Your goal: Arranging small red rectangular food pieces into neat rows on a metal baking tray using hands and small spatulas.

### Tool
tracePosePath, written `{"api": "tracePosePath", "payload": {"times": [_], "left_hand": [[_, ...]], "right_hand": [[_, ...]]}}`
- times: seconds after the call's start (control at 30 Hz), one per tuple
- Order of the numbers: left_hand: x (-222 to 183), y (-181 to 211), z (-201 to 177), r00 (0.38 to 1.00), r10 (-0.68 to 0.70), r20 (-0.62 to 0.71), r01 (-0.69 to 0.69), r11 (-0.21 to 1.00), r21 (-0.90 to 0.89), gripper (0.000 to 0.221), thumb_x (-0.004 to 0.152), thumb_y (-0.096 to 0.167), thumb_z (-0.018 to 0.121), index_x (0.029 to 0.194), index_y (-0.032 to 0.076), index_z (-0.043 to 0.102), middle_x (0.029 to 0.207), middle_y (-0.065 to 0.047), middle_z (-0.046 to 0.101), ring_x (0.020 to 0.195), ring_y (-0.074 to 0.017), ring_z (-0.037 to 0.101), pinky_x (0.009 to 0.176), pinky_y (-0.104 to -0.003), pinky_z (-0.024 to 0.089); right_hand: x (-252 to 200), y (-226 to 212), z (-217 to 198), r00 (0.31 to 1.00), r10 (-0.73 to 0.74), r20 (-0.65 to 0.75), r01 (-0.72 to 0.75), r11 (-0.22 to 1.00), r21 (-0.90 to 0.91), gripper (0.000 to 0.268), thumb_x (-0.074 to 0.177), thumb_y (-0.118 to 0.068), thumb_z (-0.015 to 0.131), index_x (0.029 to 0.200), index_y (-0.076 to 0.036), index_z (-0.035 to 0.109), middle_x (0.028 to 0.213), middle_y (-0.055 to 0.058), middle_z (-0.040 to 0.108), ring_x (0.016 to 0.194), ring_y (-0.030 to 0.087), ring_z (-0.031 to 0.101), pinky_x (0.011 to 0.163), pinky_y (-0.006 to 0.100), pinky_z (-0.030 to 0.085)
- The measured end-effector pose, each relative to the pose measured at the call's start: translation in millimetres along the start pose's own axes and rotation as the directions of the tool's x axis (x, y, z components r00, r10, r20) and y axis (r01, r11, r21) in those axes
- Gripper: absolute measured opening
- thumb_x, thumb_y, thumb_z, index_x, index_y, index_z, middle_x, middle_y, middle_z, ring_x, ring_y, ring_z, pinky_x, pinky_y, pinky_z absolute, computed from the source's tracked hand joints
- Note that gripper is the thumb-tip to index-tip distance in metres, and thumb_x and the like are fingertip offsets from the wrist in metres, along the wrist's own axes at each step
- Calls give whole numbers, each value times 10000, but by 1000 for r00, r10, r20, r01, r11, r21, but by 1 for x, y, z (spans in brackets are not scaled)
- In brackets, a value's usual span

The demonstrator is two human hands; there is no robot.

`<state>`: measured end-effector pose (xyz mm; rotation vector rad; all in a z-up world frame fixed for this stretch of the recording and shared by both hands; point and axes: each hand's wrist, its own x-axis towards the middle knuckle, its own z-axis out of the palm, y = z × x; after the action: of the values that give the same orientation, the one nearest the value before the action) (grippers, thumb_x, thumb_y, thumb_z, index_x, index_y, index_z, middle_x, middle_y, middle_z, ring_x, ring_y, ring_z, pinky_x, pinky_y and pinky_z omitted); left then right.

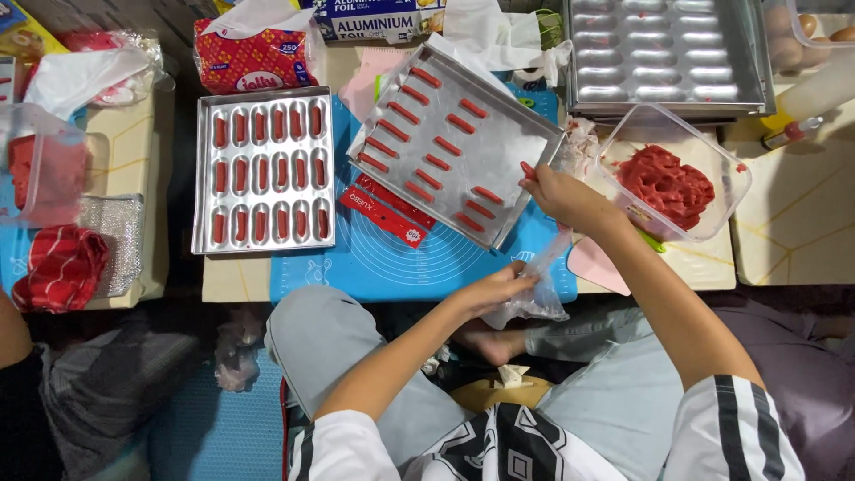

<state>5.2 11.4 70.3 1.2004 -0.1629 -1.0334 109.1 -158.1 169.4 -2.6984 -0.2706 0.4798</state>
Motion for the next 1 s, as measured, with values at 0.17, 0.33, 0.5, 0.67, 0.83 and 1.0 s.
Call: {"api": "tracePosePath", "payload": {"times": [0.17,0.33,0.5,0.67,0.83,1.0], "left_hand": [[54,-67,-42,999,24,-38,-30,988,-152,909,962,485,676,1537,-57,229,1382,-317,409,1101,-277,505,770,-369,437],[39,-44,-41,989,95,-117,-129,936,-328,528,927,350,749,1251,26,487,1100,-144,501,985,-184,587,851,-326,554],[47,-48,-41,994,52,-100,-86,923,-374,564,928,360,752,1290,74,427,1043,-89,490,913,-164,579,770,-333,580],[46,-48,-38,993,60,-101,-96,911,-401,465,942,322,735,1234,88,459,997,-61,548,886,-141,614,712,-307,598],[37,-35,-34,992,56,-116,-98,916,-389,407,923,309,742,1170,98,497,912,-46,565,845,-139,629,668,-302,599],[50,-51,-39,988,81,-134,-129,906,-404,392,920,275,745,1172,100,501,929,-43,558,850,-136,620,682,-310,596]], "right_hand": [[49,16,33,971,-202,128,227,612,-757,361,1105,-390,382,1070,-76,557,812,54,650,670,207,745,682,361,613],[65,12,33,988,-79,129,143,759,-635,431,1097,-450,359,1070,-55,531,792,120,710,711,293,771,685,433,631],[73,14,38,977,-84,197,194,739,-645,483,1106,-464,286,1106,-48,531,869,147,736,794,300,784,718,422,642],[76,11,38,977,-81,199,191,753,-630,458,1112,-430,282,1115,-51,539,898,152,747,830,305,787,748,419,642],[74,2,33,972,-95,216,214,741,-636,458,1124,-417,287,1126,-46,554,912,142,753,850,290,788,793,403,639],[70,-5,29,969,-92,228,222,727,-650,509,1122,-457,239,1132,-63,562,930,121,760,871,262,790,827,373,634]]}}
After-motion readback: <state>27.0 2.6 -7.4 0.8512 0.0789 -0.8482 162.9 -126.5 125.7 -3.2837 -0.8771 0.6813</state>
